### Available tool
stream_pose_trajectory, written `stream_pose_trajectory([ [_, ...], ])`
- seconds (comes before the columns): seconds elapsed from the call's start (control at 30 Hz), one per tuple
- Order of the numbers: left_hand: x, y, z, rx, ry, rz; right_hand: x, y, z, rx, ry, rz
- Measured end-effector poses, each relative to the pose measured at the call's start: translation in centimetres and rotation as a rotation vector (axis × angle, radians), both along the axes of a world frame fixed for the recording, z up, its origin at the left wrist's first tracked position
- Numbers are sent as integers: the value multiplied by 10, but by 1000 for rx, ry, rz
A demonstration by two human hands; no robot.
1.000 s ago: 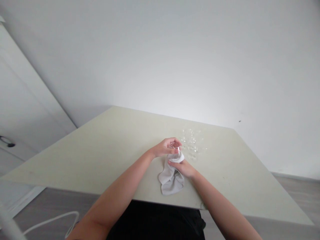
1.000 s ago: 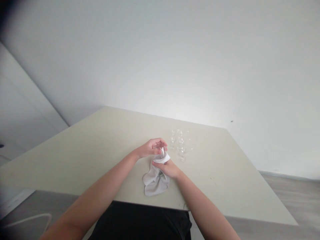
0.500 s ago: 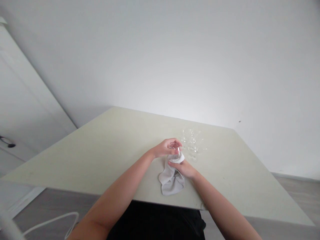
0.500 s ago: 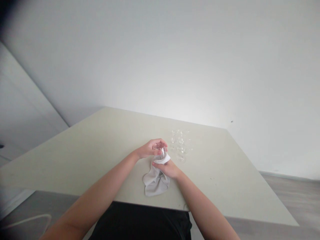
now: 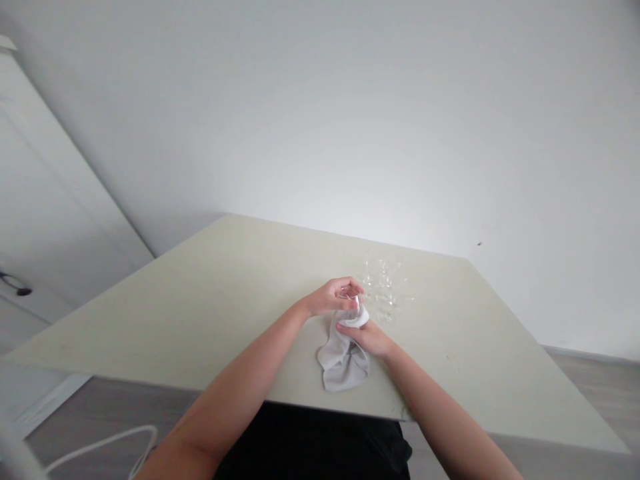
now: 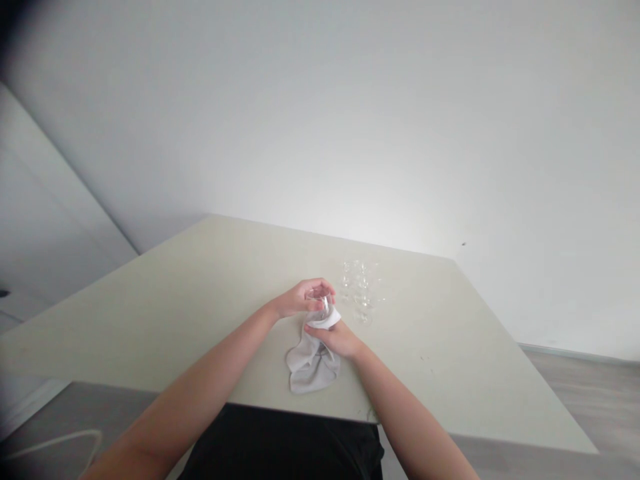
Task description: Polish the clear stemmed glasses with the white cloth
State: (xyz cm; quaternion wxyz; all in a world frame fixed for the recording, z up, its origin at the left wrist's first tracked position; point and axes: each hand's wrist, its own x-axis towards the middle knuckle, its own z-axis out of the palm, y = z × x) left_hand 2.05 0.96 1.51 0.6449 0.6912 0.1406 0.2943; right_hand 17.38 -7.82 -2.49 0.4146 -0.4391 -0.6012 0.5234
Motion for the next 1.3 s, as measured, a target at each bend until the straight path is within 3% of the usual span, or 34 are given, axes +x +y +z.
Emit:
stream_pose_trajectory([
  [1.03,0,-2,2,14,-19,-29,1,1,-3,-16,8,-2],
  [1.3,6,0,-1,-50,-34,56,-2,10,-12,-46,102,-64],
])
